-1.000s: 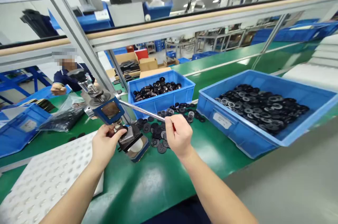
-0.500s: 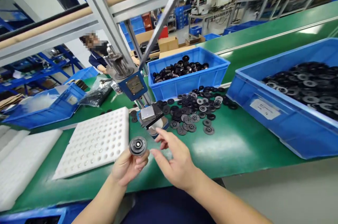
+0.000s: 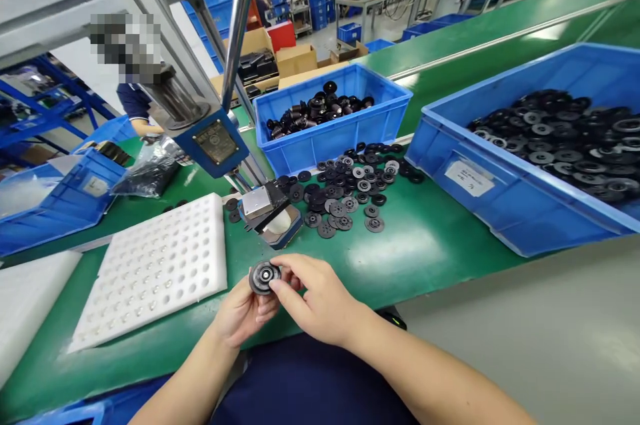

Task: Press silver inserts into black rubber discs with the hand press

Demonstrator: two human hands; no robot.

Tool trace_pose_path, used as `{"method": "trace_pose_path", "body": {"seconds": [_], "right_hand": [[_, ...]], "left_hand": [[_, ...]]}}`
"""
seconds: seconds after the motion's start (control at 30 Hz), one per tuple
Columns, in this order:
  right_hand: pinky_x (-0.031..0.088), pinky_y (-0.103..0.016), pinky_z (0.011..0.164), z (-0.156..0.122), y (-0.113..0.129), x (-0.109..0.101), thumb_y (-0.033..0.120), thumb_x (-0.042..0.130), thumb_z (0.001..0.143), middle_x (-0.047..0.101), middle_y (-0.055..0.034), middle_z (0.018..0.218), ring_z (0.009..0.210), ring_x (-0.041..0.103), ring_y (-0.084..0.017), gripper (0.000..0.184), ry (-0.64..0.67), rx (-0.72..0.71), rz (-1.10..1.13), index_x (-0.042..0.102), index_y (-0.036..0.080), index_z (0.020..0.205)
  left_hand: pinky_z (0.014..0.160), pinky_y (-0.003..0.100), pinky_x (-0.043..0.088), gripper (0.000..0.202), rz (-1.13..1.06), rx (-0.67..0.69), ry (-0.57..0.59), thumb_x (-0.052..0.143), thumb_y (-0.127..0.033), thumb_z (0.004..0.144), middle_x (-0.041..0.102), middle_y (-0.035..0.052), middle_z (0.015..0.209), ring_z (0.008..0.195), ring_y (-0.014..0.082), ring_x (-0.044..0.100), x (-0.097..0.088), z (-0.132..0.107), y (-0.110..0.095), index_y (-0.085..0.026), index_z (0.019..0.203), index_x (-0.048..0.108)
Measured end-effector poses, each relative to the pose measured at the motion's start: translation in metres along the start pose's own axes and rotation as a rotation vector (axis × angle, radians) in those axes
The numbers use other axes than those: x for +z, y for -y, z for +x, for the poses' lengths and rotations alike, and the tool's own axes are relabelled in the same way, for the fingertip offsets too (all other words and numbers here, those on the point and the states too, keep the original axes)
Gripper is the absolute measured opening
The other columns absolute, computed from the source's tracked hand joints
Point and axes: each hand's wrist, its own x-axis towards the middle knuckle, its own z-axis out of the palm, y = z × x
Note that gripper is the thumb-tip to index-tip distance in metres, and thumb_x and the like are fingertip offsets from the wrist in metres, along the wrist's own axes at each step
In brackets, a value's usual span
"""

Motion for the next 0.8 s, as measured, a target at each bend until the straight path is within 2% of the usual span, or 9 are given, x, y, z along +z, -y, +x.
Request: {"method": "trace_pose_path", "body": {"seconds": [0.17,0.3,0.47,0.57,0.67,0.73,0.8], "right_hand": [[0.043,-0.021,0.057,0.000,-0.003,-0.014,0.027,0.048,0.099,0.063,0.0006,0.069,0.056,0.052,-0.009,0.020,0.106,0.092,-0.058,0.065,0.016,0.100],[0.044,-0.021,0.059,0.002,-0.005,-0.022,0.027,0.052,0.097,0.068,-0.0019,0.078,0.062,0.058,-0.010,0.017,0.138,0.125,-0.053,0.065,0.017,0.097],[0.044,-0.021,0.059,0.001,-0.009,-0.023,0.025,0.059,0.093,0.068,-0.0006,0.076,0.061,0.058,-0.010,0.010,0.116,0.168,-0.081,0.065,0.017,0.094],[0.044,-0.020,0.057,-0.001,-0.015,-0.021,0.023,0.060,0.092,0.069,-0.0006,0.079,0.060,0.057,-0.009,0.008,0.128,0.158,-0.125,0.065,0.017,0.095],[0.045,-0.021,0.060,0.005,-0.017,-0.029,0.016,0.054,0.092,0.069,-0.0011,0.079,0.064,0.061,-0.011,0.012,0.162,0.063,-0.256,0.066,0.017,0.095],[0.048,-0.022,0.062,0.019,-0.009,-0.046,0.013,0.049,0.093,0.070,-0.0017,0.081,0.068,0.063,-0.012,0.018,0.108,-0.011,-0.367,0.067,0.018,0.096],[0.050,-0.022,0.064,0.041,0.008,-0.073,0.017,0.051,0.094,0.071,-0.0031,0.090,0.072,0.064,-0.012,0.017,-0.090,-0.081,-0.467,0.066,0.018,0.103]], "left_hand": [[0.041,0.016,0.032,0.041,0.102,0.041,-0.026,0.076,-0.050,0.080,0.053,-0.0010,0.052,0.044,0.0068,0.043,-0.001,0.001,0.002,-0.010,0.083,0.066],[0.042,0.017,0.032,0.046,0.181,0.048,-0.044,0.077,-0.054,0.077,0.054,-0.0007,0.050,0.042,0.0064,0.043,0.003,0.003,-0.004,-0.009,0.086,0.068],[0.043,0.018,0.033,0.047,0.233,0.019,-0.093,0.080,-0.055,0.074,0.054,-0.0013,0.049,0.041,0.0068,0.044,0.008,0.007,-0.004,-0.011,0.082,0.067],[0.044,0.018,0.034,0.047,0.262,0.007,-0.123,0.082,-0.055,0.071,0.055,-0.0015,0.051,0.042,0.0063,0.043,0.010,0.007,-0.003,-0.012,0.080,0.066],[0.045,0.018,0.035,0.048,0.347,0.026,-0.200,0.082,-0.055,0.070,0.057,-0.0011,0.054,0.044,0.0068,0.044,0.012,0.003,-0.012,-0.013,0.085,0.068],[0.047,0.019,0.037,0.046,0.484,0.106,-0.268,0.083,-0.053,0.070,0.059,-0.0003,0.058,0.047,0.0076,0.046,0.016,-0.001,-0.029,-0.013,0.088,0.070],[0.052,0.020,0.040,0.041,0.677,0.289,-0.357,0.084,-0.047,0.069,0.061,0.0004,0.064,0.054,0.0094,0.050,0.025,-0.006,-0.054,-0.014,0.090,0.071]]}}
